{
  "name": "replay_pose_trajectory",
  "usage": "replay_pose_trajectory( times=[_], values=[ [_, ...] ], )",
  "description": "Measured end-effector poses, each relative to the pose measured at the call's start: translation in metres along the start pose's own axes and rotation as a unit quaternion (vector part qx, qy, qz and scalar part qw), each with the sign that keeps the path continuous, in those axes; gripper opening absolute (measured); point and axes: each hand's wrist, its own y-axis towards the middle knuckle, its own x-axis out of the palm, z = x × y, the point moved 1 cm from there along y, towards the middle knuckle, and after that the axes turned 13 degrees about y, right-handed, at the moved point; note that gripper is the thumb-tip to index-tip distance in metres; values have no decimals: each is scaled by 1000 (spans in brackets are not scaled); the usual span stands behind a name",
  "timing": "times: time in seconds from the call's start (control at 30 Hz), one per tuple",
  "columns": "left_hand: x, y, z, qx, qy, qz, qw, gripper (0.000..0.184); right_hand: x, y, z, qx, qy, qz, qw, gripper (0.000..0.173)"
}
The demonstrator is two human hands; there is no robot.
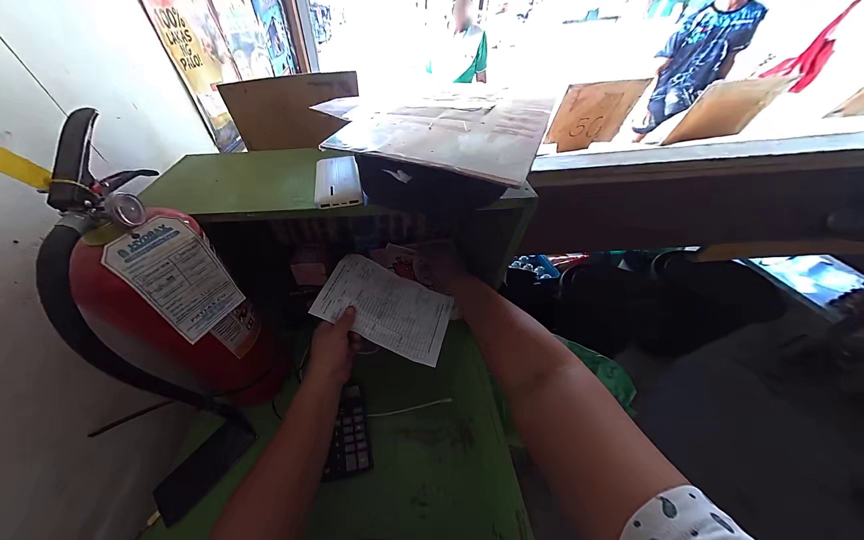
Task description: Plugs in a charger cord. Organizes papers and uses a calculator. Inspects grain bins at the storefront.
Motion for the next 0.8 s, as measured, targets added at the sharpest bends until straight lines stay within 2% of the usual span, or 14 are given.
replay_pose_trajectory(
  times=[0.07,0.13,0.23,0.3,0.37,0.47,0.57,0.6,0.63,0.7,0.73,0.8],
  values=[
    [8,12,-2,-9,17,10,1000,20,-2,0,6,-14,17,20,1000,38],
    [17,22,-5,-36,40,23,998,21,-15,-7,3,27,100,16,994,38],
    [33,35,-8,-77,58,40,995,26,-31,-11,-3,119,247,49,961,36],
    [47,40,-11,-84,55,48,994,31,-36,-14,-7,124,306,79,941,36],
    [62,45,-13,-80,30,45,995,35,-44,-26,-21,74,300,108,945,36],
    [89,50,-12,-79,-37,14,996,39,-34,-44,-38,-65,148,189,969,36],
    [113,58,-9,-105,-84,-30,990,41,-6,-52,-32,-182,26,280,942,38],
    [121,61,-8,-113,-90,-43,989,43,1,-49,-25,-184,7,276,943,39],
    [127,63,-7,-120,-90,-51,987,44,7,-47,-19,-151,-8,240,959,42],
    [133,66,-8,-123,-77,-54,988,44,11,-45,-14,1,-19,90,996,53],
    [134,67,-9,-120,-75,-57,988,43,8,-45,-14,59,-10,26,998,62],
    [132,67,-7,-107,-74,-63,989,41,0,-41,-14,110,19,-4,994,72]
  ],
)
